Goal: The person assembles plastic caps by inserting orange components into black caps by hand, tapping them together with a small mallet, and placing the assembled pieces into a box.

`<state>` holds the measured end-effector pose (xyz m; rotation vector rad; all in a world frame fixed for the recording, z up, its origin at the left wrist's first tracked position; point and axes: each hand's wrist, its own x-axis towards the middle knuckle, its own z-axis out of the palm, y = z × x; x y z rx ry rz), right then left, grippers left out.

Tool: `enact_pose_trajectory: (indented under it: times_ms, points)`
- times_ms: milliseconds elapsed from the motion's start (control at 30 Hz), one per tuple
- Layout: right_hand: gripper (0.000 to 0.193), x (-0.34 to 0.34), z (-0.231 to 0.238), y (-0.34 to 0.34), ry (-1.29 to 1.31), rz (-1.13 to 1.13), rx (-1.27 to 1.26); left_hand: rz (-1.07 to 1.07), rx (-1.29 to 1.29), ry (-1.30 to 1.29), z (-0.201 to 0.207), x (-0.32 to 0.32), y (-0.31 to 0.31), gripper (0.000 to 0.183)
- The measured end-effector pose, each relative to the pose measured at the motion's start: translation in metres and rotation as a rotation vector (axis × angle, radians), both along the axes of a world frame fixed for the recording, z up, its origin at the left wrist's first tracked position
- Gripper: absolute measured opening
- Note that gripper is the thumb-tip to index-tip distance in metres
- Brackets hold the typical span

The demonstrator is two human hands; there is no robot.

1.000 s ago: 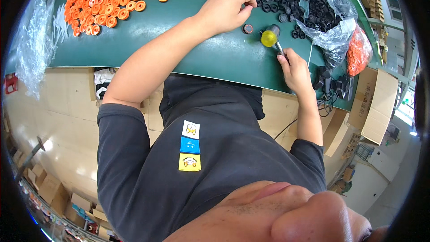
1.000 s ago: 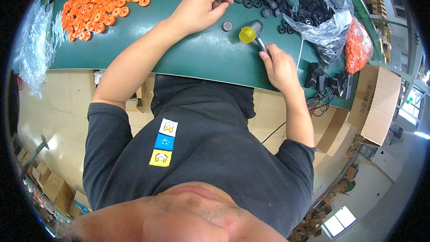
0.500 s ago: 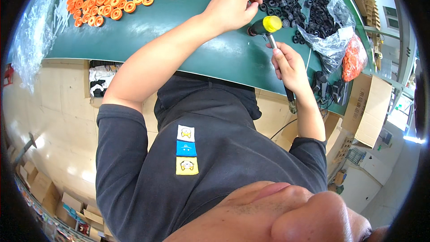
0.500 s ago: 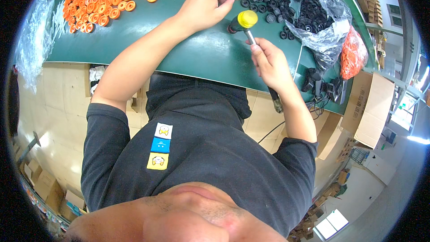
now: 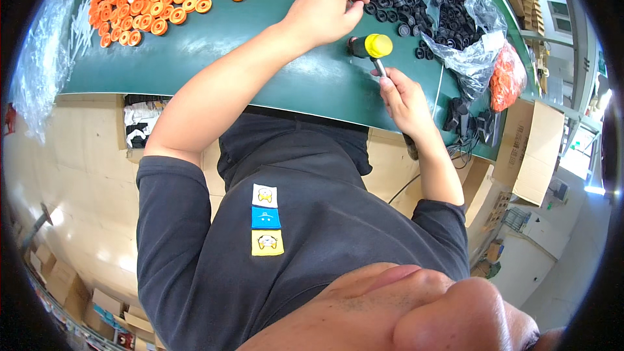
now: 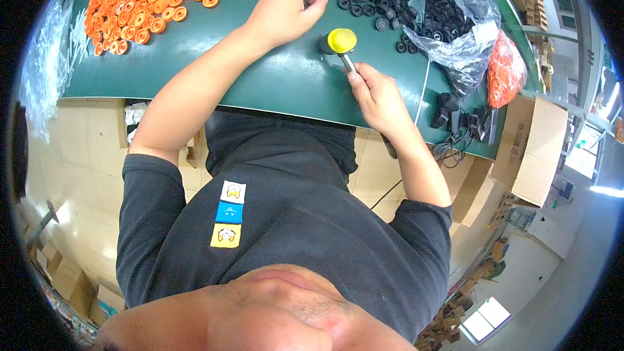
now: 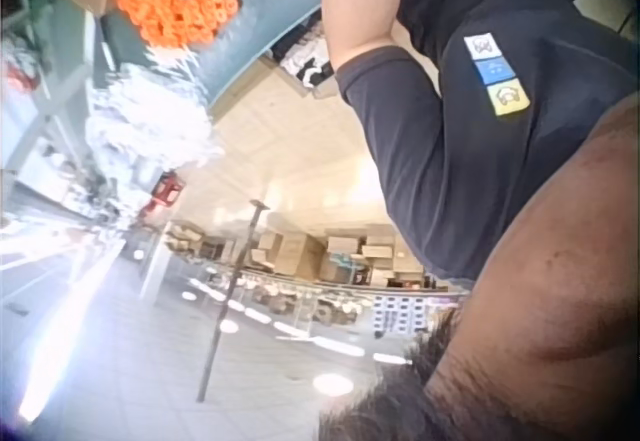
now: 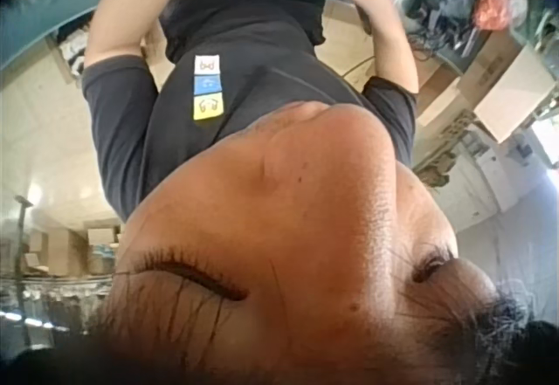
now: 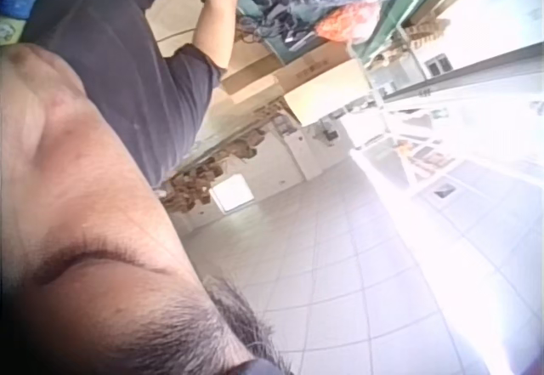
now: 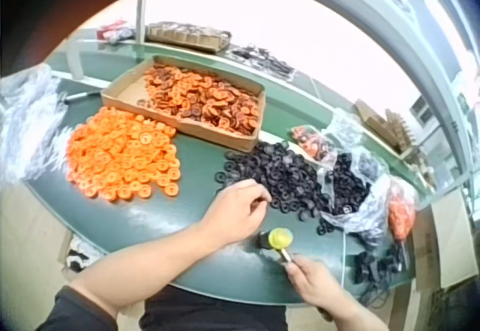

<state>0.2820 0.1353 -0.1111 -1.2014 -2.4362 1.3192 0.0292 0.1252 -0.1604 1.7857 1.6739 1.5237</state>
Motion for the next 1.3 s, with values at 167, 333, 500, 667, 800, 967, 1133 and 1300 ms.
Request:
enact_pose_trajectory:
  times_ms: [167, 333, 500, 667, 800, 967, 1133, 1300]
  points:
    - [0.029, 0.003, 0.004, -0.009, 0.051, -0.035, -0.031, -0.006, 0.004, 0.018, 0.000, 0.000, 0.000, 0.016]
    - [0.028, 0.003, -0.011, 0.002, 0.039, -0.073, -0.072, -0.160, -0.046, 0.151, 0.003, -0.005, -0.003, 0.025]
    - [0.023, 0.029, -0.006, 0.016, 0.054, -0.112, -0.027, -0.408, -0.103, 0.517, 0.005, 0.003, -0.008, 0.020]
    - [0.023, 0.030, -0.005, 0.037, -0.080, 0.154, 0.515, -0.401, -0.101, 0.562, 0.005, 0.001, -0.007, 0.021]
    - [0.027, 0.011, -0.006, 0.051, -0.058, 0.337, 0.594, -0.232, -0.038, 0.459, 0.010, -0.006, -0.002, 0.021]
    - [0.026, -0.024, -0.001, 0.072, 0.116, 0.092, 0.693, -0.119, 0.034, 0.352, 0.005, -0.009, 0.003, 0.025]
    - [0.025, -0.022, -0.014, 0.087, -0.052, -0.091, 0.742, -0.085, 0.057, 0.345, 0.018, -0.014, 0.011, 0.027]
    - [0.025, -0.013, -0.029, 0.088, 0.001, -0.116, 0.603, 0.226, 0.043, 0.191, 0.042, -0.068, 0.062, 0.026]
